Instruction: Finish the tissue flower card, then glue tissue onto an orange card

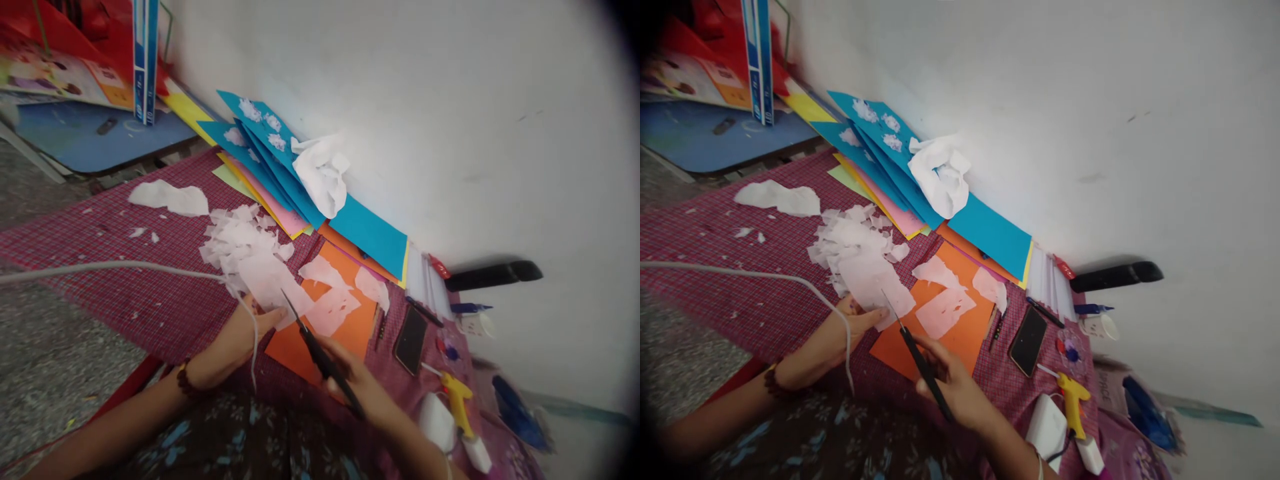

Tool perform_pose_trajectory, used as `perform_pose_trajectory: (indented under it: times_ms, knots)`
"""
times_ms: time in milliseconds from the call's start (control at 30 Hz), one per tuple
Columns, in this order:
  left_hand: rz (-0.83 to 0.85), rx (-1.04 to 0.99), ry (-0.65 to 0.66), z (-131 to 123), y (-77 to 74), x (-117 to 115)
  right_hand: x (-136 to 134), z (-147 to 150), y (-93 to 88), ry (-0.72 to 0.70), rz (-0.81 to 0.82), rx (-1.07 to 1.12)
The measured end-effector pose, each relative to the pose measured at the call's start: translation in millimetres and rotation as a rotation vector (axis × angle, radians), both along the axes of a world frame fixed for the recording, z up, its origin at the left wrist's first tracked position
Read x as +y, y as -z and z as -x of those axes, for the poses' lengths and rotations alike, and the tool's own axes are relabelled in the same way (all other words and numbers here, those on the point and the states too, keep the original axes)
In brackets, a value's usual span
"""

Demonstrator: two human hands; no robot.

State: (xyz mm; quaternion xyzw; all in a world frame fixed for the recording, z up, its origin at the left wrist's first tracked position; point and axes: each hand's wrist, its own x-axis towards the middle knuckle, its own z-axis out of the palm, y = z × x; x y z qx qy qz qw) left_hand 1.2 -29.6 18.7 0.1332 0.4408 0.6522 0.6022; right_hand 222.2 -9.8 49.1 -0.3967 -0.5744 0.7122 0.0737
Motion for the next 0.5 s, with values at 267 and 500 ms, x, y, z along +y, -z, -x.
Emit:
perform_pose_trajectory:
  times_ms: [267,500]
  knots:
    - [-0.039,0.059,0.066,-7,3.0,-5,-11,-1,-2.4,0.083,-0.02,-0.049]
    - [-0.021,-0.033,-0.104,8,-0.1,0,-18,-9,-1.7,0.089,0.043,-0.051]
